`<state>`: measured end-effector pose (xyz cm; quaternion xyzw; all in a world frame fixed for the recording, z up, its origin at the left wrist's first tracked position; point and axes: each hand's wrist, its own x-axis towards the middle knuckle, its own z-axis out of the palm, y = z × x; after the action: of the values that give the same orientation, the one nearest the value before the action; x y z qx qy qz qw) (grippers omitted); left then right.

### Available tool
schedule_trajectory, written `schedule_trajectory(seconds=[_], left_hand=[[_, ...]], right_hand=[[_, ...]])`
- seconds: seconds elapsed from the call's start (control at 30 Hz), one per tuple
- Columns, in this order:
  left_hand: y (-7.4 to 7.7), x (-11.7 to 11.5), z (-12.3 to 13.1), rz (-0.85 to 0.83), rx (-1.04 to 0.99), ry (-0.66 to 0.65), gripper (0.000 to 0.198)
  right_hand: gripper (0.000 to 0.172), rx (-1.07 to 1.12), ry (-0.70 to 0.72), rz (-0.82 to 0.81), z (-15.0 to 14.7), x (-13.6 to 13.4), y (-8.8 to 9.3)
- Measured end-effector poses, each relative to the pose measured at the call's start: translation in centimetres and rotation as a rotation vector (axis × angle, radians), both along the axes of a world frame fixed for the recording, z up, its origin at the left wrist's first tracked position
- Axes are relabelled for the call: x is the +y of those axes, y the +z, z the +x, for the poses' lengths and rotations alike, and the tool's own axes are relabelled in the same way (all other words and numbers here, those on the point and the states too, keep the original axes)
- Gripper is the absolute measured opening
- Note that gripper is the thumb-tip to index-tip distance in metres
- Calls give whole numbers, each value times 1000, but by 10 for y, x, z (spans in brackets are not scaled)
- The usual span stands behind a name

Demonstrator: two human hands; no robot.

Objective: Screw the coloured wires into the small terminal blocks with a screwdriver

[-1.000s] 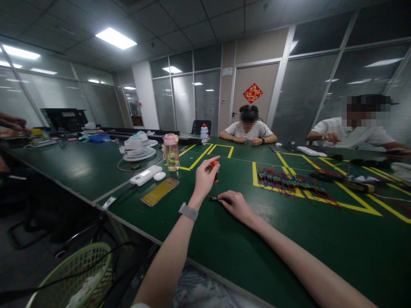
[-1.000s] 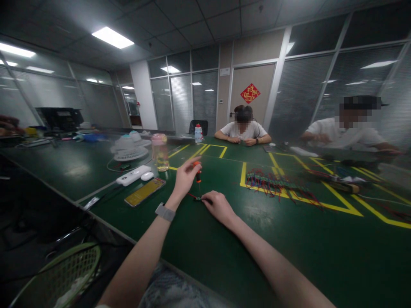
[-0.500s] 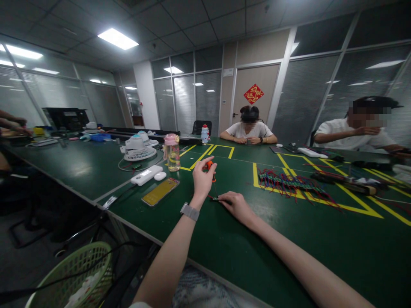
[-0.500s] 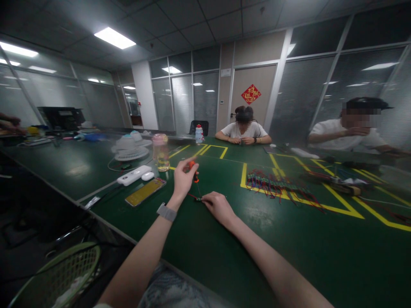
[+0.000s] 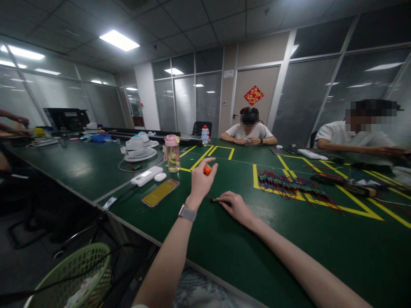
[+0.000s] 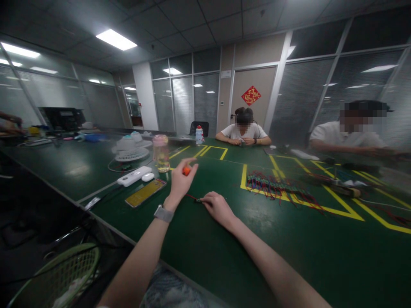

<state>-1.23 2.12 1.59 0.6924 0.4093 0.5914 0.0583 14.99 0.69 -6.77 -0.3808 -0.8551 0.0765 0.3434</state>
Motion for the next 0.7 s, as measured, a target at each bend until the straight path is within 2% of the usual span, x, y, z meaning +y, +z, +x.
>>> schedule_trajectory(seconds=[0.1, 0.17, 0.3, 0.43, 0.6, 0.7], left_hand=[[-7, 2, -5, -258, 482, -163, 20], [-15, 6, -8, -438, 744, -161, 22], [-27, 14, -8, -548, 846, -154, 23], [-30, 13, -4, -608, 881, -152, 22], [-27, 9, -2, -612, 901, -133, 21], [-27, 8, -1, -605, 909, -120, 23]], right_hand=[[19, 15, -49, -2, 0, 1, 0], [16, 28, -85, -15, 0, 1, 0], [13, 88, -124, -60, 1, 3, 4], [12, 47, -122, -118, 2, 5, 12], [17, -177, 5, -8, 2, 5, 21], [17, -154, 23, 13, 3, 5, 21]])
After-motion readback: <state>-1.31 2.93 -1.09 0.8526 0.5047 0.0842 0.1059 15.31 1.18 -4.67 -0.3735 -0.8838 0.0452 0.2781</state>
